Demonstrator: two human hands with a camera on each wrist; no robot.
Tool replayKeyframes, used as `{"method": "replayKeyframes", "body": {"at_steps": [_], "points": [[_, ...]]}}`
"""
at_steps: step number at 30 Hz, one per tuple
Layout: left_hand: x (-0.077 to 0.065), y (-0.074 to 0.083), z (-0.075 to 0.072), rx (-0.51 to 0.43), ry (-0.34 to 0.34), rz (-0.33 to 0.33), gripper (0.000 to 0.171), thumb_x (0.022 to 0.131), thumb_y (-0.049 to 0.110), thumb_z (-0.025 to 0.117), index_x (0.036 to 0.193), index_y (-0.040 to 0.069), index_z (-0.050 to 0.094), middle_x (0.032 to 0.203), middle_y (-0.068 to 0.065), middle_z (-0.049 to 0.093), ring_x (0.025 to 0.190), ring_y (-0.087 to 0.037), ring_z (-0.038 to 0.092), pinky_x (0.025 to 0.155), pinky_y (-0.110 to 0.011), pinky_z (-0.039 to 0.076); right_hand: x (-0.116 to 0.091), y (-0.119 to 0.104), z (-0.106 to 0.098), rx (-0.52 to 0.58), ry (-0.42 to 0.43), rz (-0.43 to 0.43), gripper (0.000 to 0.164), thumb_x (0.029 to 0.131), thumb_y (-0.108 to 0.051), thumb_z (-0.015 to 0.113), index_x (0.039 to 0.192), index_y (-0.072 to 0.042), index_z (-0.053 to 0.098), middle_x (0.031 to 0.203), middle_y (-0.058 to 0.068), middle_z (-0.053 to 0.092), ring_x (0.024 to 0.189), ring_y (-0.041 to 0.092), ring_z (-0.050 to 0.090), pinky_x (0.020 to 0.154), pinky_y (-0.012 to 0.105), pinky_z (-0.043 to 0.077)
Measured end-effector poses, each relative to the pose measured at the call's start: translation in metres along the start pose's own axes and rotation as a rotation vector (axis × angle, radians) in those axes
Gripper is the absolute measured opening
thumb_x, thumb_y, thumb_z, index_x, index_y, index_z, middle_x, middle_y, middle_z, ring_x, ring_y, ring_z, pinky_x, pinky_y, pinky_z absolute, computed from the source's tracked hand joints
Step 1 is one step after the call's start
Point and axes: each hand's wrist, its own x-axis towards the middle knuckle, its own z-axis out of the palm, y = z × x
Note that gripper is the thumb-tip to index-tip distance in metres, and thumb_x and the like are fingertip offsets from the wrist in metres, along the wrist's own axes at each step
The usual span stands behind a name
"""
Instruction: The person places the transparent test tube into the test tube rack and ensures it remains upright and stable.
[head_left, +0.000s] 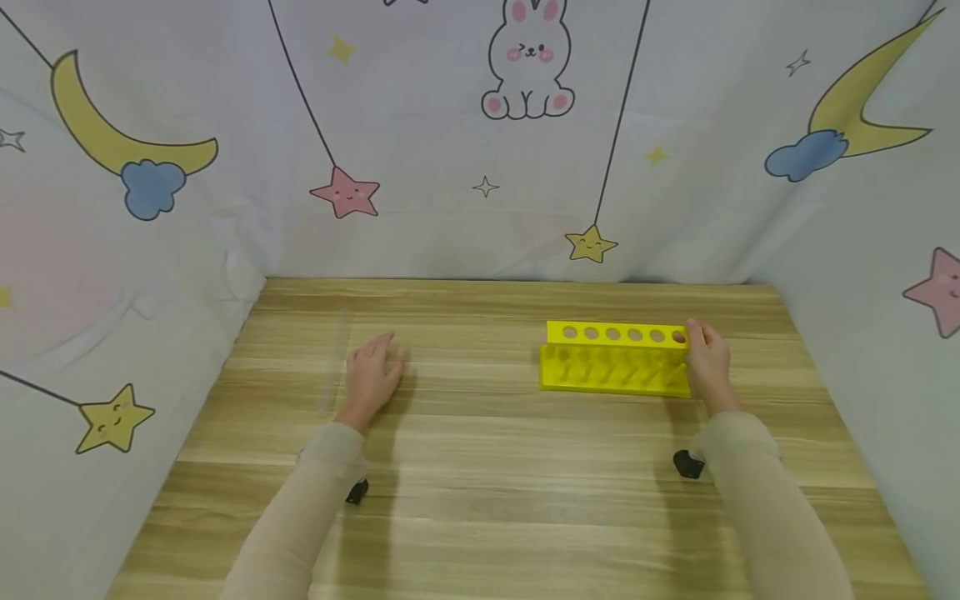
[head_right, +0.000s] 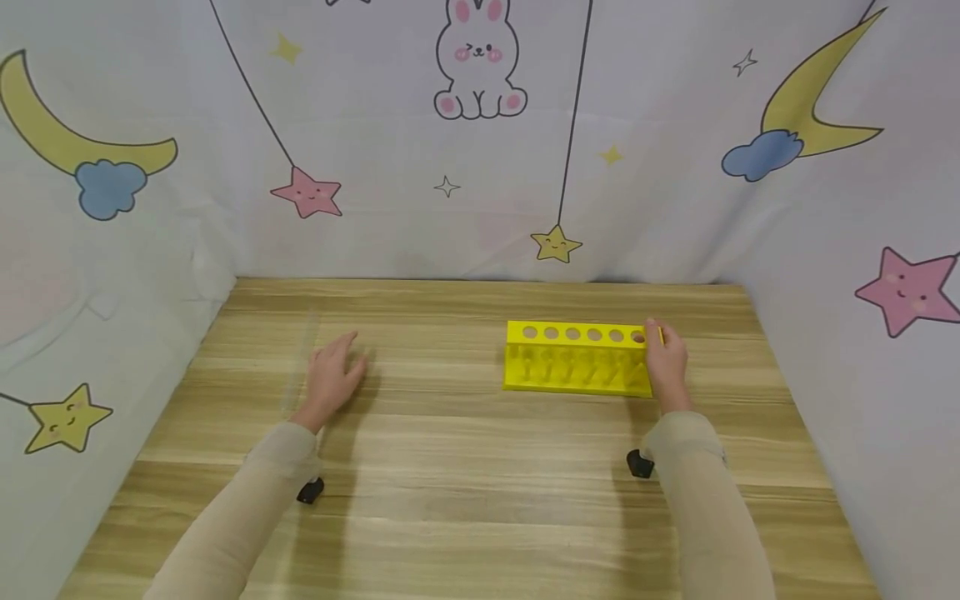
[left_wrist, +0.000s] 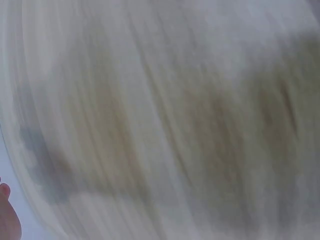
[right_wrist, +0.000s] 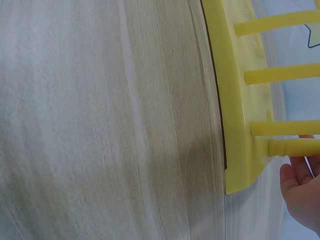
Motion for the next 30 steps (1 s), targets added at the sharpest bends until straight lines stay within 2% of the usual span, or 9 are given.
{"method": "replayKeyframes", "body": {"at_steps": [3,6,11,13,19,30], "points": [[-0.001,-0.002,-0.002,0.005,0.000,-0.004,0.046,0.088,0.025,0.052,0.128,0.005,0.042,0.130,-0.016,0.046,0.120,-0.030,0.042,0.102,-0.047,0.024,0.001,0.001,0.001,-0.004,-0.001,0.007,0.059,0.091,-0.049,0.031,0.120,-0.002,0.048,0.077,-0.025,0.051,0.057,0.005,0.039,0.054,0.016,0.037],[-0.001,-0.003,-0.004,0.003,-0.007,-0.012,0.047,0.088,0.025,0.051,0.129,0.004,0.041,0.131,-0.016,0.045,0.120,-0.031,0.041,0.103,-0.049,0.023,0.001,0.003,0.000,-0.023,-0.013,0.018,0.061,0.090,-0.052,0.028,0.122,-0.003,0.047,0.078,-0.025,0.048,0.066,0.005,0.040,0.060,0.015,0.038],[-0.001,-0.004,-0.008,-0.017,-0.008,-0.024,0.048,0.088,0.025,0.051,0.129,0.004,0.040,0.131,-0.018,0.044,0.120,-0.033,0.040,0.103,-0.051,0.022,0.002,0.004,0.000,0.005,-0.013,0.044,0.046,0.091,-0.051,0.029,0.106,-0.014,0.052,0.078,-0.023,0.049,0.072,0.007,0.040,0.064,0.015,0.038],[0.000,-0.005,-0.009,-0.020,-0.006,-0.031,0.048,0.088,0.024,0.052,0.129,0.004,0.040,0.131,-0.018,0.044,0.119,-0.034,0.040,0.103,-0.051,0.022,0.001,0.003,0.001,0.013,-0.009,0.048,0.044,0.091,-0.050,0.030,0.104,-0.014,0.052,0.078,-0.022,0.049,0.073,0.007,0.041,0.063,0.015,0.038],[0.005,-0.013,-0.012,0.007,0.023,-0.034,0.048,0.086,0.024,0.053,0.128,0.003,0.041,0.130,-0.019,0.046,0.116,-0.037,0.043,0.101,-0.050,0.024,-0.001,0.001,0.000,0.015,-0.016,0.048,0.060,0.091,-0.049,0.029,0.125,-0.001,0.044,0.078,-0.023,0.048,0.075,0.007,0.041,0.063,0.013,0.038],[0.006,-0.023,-0.020,0.029,0.035,-0.064,0.048,0.086,0.024,0.051,0.128,0.002,0.040,0.128,-0.022,0.046,0.115,-0.040,0.042,0.100,-0.051,0.024,-0.003,-0.001,0.002,0.000,-0.006,0.051,0.064,0.091,-0.051,0.028,0.127,-0.001,0.043,0.078,-0.022,0.046,0.072,0.005,0.038,0.063,0.014,0.036]]}}
